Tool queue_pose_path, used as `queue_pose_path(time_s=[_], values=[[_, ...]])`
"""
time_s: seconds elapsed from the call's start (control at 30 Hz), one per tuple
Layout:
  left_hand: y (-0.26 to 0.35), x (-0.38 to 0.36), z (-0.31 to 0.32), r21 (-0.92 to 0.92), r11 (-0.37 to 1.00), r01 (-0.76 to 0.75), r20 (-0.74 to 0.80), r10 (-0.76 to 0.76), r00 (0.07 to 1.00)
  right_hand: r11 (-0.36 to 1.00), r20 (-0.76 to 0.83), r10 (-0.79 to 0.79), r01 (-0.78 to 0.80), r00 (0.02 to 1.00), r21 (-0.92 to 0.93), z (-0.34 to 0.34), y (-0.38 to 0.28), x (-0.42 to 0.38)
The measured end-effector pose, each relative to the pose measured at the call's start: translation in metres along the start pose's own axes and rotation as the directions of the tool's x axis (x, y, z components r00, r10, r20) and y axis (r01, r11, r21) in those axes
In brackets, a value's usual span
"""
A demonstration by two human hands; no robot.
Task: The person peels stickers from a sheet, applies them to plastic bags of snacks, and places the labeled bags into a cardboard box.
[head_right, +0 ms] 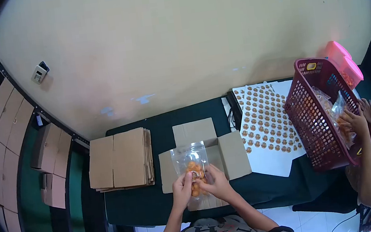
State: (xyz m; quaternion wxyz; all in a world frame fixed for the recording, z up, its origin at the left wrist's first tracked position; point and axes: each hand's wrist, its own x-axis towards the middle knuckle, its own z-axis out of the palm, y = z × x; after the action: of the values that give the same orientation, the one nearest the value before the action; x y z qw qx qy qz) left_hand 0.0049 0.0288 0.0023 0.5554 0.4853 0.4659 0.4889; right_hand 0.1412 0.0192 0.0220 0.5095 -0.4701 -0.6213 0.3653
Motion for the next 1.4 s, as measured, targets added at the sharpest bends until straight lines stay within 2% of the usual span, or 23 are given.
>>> queue_pose_path(time_s=[0.07,0.13,0.17,0.2,0.23,0.27,0.3,0.33,0.37,0.43,0.5,0.57,0.67,0.73,0.8,0.87,0.93,1.07,1.13,1.17,1.23,1.4], values=[[0.000,0.004,-0.004,-0.010,1.000,0.019,0.042,-0.018,0.999,0.999,-0.004,-0.040,0.040,0.999,-0.014,0.000,0.004,0.002],[0.002,0.008,-0.008,-0.019,0.999,0.041,0.086,-0.039,0.996,0.993,-0.034,0.116,-0.115,0.993,0.033,0.001,0.006,0.000],[0.003,0.009,-0.011,0.037,0.997,0.071,0.158,-0.076,0.984,0.993,-0.034,0.118,-0.117,0.992,0.034,0.002,0.011,0.000],[0.004,0.010,-0.014,0.093,0.991,0.096,0.226,-0.115,0.967,0.971,-0.033,0.200,-0.194,0.979,0.137,0.003,0.016,0.003],[0.003,0.012,-0.017,0.093,0.991,0.096,0.224,-0.114,0.968,0.934,-0.022,0.279,-0.266,0.960,0.238,0.004,0.018,0.006],[0.001,0.014,-0.021,0.069,0.990,0.126,0.288,-0.140,0.947,0.935,-0.019,0.277,-0.265,0.961,0.237,0.002,0.016,0.007],[0.006,0.016,-0.023,0.048,0.987,0.156,0.352,-0.163,0.922,0.960,-0.008,0.236,-0.232,0.972,0.156,-0.001,0.004,0.011],[0.013,0.016,-0.025,0.046,0.987,0.153,0.349,-0.159,0.923,0.978,0.004,0.195,-0.195,0.981,0.075,-0.003,-0.002,0.015],[0.022,0.015,-0.025,-0.001,0.984,0.177,0.369,-0.164,0.915,0.979,0.007,0.193,-0.193,0.981,0.073,-0.003,-0.002,0.016],[0.027,0.017,-0.027,-0.053,0.979,0.199,0.388,-0.163,0.907,0.893,0.102,0.320,-0.336,0.942,0.298,-0.005,0.000,0.019],[0.017,0.020,-0.032,-0.089,0.971,0.222,0.477,-0.154,0.865,0.878,0.122,0.316,-0.339,0.941,0.338,-0.011,0.000,0.022],[0.015,0.021,-0.033,-0.089,0.969,0.229,0.471,-0.162,0.867,0.861,0.140,0.307,-0.338,0.941,0.381,-0.012,0.001,0.025],[0.016,0.020,-0.027,-0.098,0.974,0.206,0.428,-0.146,0.892,0.878,0.094,0.234,-0.252,0.968,0.408,-0.008,0.004,0.027],[0.014,0.020,-0.024,-0.114,0.979,0.170,0.388,-0.113,0.915,0.924,0.111,0.232,-0.254,0.966,0.285,-0.010,0.003,0.028],[0.010,0.020,-0.024,0.195,0.980,0.031,0.394,-0.108,0.913,0.921,0.092,0.264,-0.279,0.960,0.273,-0.009,-0.003,0.031],[0.013,0.022,-0.024,0.155,0.988,0.020,0.381,-0.078,0.921,0.915,0.072,0.296,-0.304,0.952,0.265,-0.009,0.001,0.034],[0.013,0.026,-0.026,0.154,0.988,0.000,0.417,-0.065,0.907,0.953,0.118,0.270,-0.282,0.956,0.106,-0.015,0.013,0.039],[0.020,0.031,-0.032,0.117,0.993,0.027,0.410,-0.073,0.909,0.935,0.146,0.251,-0.279,0.957,0.220,-0.015,0.003,0.044],[0.019,0.036,-0.034,0.275,0.956,-0.099,0.347,-0.003,0.938,0.941,0.084,0.218,-0.232,0.972,0.245,-0.005,0.012,0.042],[0.022,0.038,-0.035,0.276,0.956,-0.101,0.347,-0.001,0.938,0.942,0.083,0.215,-0.230,0.973,0.246,-0.004,0.012,0.041],[0.036,0.042,-0.032,0.127,0.983,-0.132,0.119,0.117,0.986,0.890,0.126,0.297,-0.323,0.946,0.323,-0.003,-0.003,0.038],[0.035,0.053,-0.035,-0.039,0.993,-0.113,0.074,0.115,0.991,0.838,0.221,0.304,-0.371,0.927,0.401,0.006,0.008,0.029]])
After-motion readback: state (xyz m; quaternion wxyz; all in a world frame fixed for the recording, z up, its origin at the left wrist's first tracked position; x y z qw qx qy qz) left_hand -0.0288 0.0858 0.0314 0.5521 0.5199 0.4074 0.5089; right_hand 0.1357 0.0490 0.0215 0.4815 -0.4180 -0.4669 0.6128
